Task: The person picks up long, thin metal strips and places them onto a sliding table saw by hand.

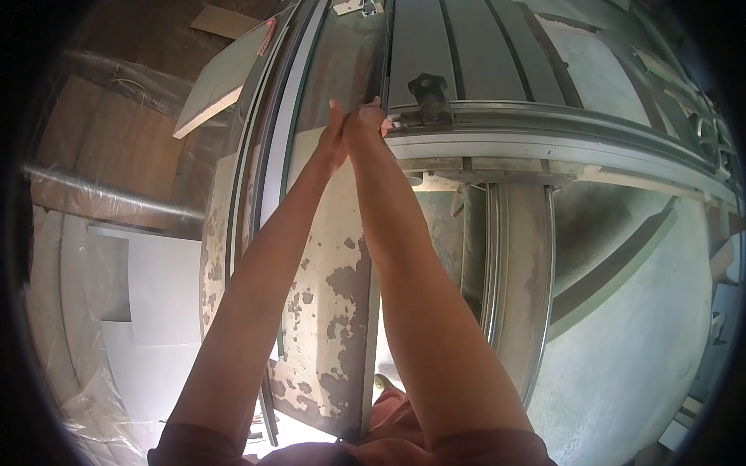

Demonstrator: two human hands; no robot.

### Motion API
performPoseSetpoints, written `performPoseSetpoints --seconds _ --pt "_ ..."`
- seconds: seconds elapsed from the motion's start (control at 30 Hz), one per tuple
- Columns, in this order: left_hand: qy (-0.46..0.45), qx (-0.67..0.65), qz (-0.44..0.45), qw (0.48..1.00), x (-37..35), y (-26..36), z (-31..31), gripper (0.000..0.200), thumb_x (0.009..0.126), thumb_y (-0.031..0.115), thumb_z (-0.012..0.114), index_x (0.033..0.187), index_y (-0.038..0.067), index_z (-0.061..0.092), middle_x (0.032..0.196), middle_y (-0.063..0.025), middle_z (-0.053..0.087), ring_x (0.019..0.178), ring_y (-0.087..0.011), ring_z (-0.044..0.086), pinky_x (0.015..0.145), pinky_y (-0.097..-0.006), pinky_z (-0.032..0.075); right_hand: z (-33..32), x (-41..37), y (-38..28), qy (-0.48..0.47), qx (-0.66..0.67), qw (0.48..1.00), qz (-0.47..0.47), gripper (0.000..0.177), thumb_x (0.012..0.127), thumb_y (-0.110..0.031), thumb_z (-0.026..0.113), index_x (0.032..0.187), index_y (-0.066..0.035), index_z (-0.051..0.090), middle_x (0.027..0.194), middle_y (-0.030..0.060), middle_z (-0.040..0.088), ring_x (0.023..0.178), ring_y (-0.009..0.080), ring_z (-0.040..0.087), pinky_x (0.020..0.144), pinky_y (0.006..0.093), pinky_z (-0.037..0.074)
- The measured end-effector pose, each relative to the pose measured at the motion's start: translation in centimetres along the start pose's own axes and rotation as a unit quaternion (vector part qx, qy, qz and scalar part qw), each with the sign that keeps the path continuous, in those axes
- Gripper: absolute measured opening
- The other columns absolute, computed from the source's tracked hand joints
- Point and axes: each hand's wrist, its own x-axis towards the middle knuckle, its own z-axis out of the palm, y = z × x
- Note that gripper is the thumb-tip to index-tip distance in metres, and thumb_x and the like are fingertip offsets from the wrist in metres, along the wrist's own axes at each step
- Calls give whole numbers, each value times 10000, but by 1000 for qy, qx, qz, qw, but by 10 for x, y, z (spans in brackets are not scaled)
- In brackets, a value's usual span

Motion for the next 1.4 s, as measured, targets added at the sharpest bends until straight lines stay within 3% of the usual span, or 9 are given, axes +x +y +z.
performPoseSetpoints --seconds 0.17,0.3,0.47,0.7,0.8,0.87,0.97,1.07,1.4 --pt "-93 -61 21 994 14 3 -10 1028 668 819 179 1355 56 212 1284 -152 398 1160 -263 404 962 -466 285 -26 23 -10 -80 -7 996 45 412 839 -294 517 1198 -91 505 1266 52 465 985 249 579 750 397 507" --pt "21 -135 -35 990 5 14 4 993 681 806 171 1352 75 209 1298 -127 393 1153 -262 415 972 -450 274 -33 55 -9 -142 -23 988 63 381 787 -269 601 1130 -107 568 1191 49 531 980 245 583 754 385 506" --pt "-148 -278 12 949 13 13 13 859 736 738 181 1345 133 225 1280 -63 384 1117 -211 439 909 -381 404 -21 55 -7 80 23 996 28 358 698 -289 692 1018 -140 632 1026 28 614 990 194 573 690 342 510" --pt "-173 -276 46 944 11 24 21 937 681 784 196 1358 135 208 1324 -52 340 1149 -202 414 932 -370 385 -19 96 -4 132 -36 990 23 273 712 -277 660 960 -162 647 1019 18 612 962 181 580 588 302 472" --pt "-165 -285 33 944 22 19 15 908 735 758 63 1350 113 238 1295 -122 395 1046 -246 470 879 -421 368 -17 111 -2 116 7 992 46 249 751 -278 614 943 -124 645 1010 65 614 937 223 594 619 342 488" --pt "-122 -260 9 958 24 21 13 957 718 779 105 1377 86 141 1351 -156 308 1035 -278 461 887 -424 363 -9 126 -4 228 308 902 201 234 784 -254 573 935 -89 641 986 100 621 906 256 606 657 373 497" --pt "-13 -253 -60 966 22 26 14 1000 703 794 159 1387 76 22 1392 -183 207 1049 -320 442 895 -435 358 -6 153 -2 290 318 851 300 269 687 -180 671 938 -87 640 946 43 626 869 159 613 571 315 530" --pt "-25 -257 -60 964 26 22 8 1019 697 797 197 1382 84 -50 1400 -198 167 1057 -329 433 897 -445 361 -28 144 14 120 120 975 141 246 699 -183 663 933 -105 651 971 67 632 882 189 621 624 309 539" --pt "-7 -242 -79 967 22 30 3 1012 717 775 225 1369 68 -88 1398 -239 118 1198 -362 332 992 -455 270 -42 175 24 74 171 969 160 217 758 -190 583 957 -150 659 1038 37 621 945 209 605 706 333 515"
